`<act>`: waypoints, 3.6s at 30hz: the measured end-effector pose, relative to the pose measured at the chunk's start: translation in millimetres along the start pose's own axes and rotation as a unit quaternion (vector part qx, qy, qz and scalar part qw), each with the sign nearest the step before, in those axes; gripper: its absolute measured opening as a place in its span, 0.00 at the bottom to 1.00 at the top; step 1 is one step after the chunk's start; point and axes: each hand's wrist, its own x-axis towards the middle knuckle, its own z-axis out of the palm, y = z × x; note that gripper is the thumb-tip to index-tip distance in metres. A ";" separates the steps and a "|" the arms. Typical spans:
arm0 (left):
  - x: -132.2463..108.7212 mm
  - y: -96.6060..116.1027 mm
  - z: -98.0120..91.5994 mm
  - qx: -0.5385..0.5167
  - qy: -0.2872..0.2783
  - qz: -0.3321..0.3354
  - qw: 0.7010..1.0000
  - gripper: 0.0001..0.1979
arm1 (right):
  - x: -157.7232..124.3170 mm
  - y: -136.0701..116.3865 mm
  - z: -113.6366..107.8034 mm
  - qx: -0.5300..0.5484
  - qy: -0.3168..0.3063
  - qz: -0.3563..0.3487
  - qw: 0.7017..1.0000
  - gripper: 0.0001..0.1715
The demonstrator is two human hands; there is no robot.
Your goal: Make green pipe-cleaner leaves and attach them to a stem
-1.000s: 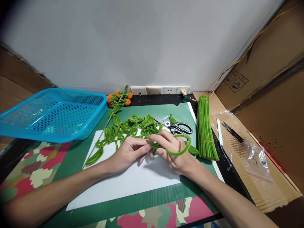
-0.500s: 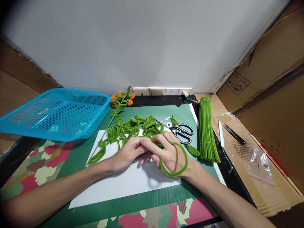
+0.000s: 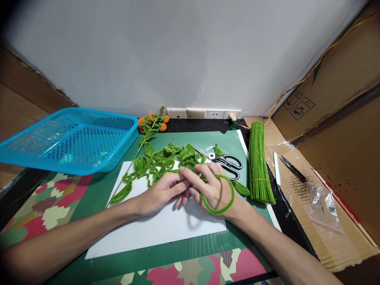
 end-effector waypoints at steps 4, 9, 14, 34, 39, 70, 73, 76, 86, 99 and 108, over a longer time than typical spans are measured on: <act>-0.6 3.6 -0.4 -0.005 0.021 0.004 1.000 0.25 | 0.2 4.2 -3.0 0.016 0.030 -0.002 0.999 0.27; -0.6 10.0 0.1 0.018 0.020 0.011 1.000 0.26 | 1.6 7.5 -5.1 0.027 0.065 0.007 0.998 0.19; -0.5 8.4 -0.8 0.010 0.043 0.019 0.999 0.25 | 0.7 11.7 -7.4 0.023 0.088 0.027 0.995 0.10; 2.2 3.6 1.2 0.020 0.126 0.031 0.991 0.24 | -3.8 6.7 7.2 0.502 0.029 0.241 0.830 0.59; 3.8 4.6 -0.8 -0.015 0.142 0.033 0.989 0.24 | -5.0 -0.3 10.0 0.491 0.040 0.267 0.828 0.28; 1.9 8.8 -1.8 0.023 0.130 0.026 0.991 0.24 | -0.6 18.8 4.8 0.531 0.172 0.332 0.760 0.14; 2.2 7.4 -2.9 0.013 0.134 0.023 0.991 0.23 | 2.0 20.4 1.8 0.539 0.184 0.363 0.737 0.14; 2.5 5.8 -3.4 0.002 0.137 0.024 0.990 0.23 | 4.8 21.1 -1.2 0.557 0.201 0.377 0.713 0.15; 1.0 5.4 -3.6 -0.016 0.138 0.015 0.990 0.23 | 8.7 20.3 -7.3 0.605 0.170 0.404 0.665 0.22; 2.2 -0.5 -4.6 0.027 0.125 0.002 0.992 0.23 | 7.5 23.7 -6.8 0.623 0.182 0.404 0.645 0.19; 2.0 -2.1 -3.8 0.035 0.119 -0.001 0.992 0.24 | 5.9 25.4 -6.0 0.614 0.186 0.400 0.654 0.16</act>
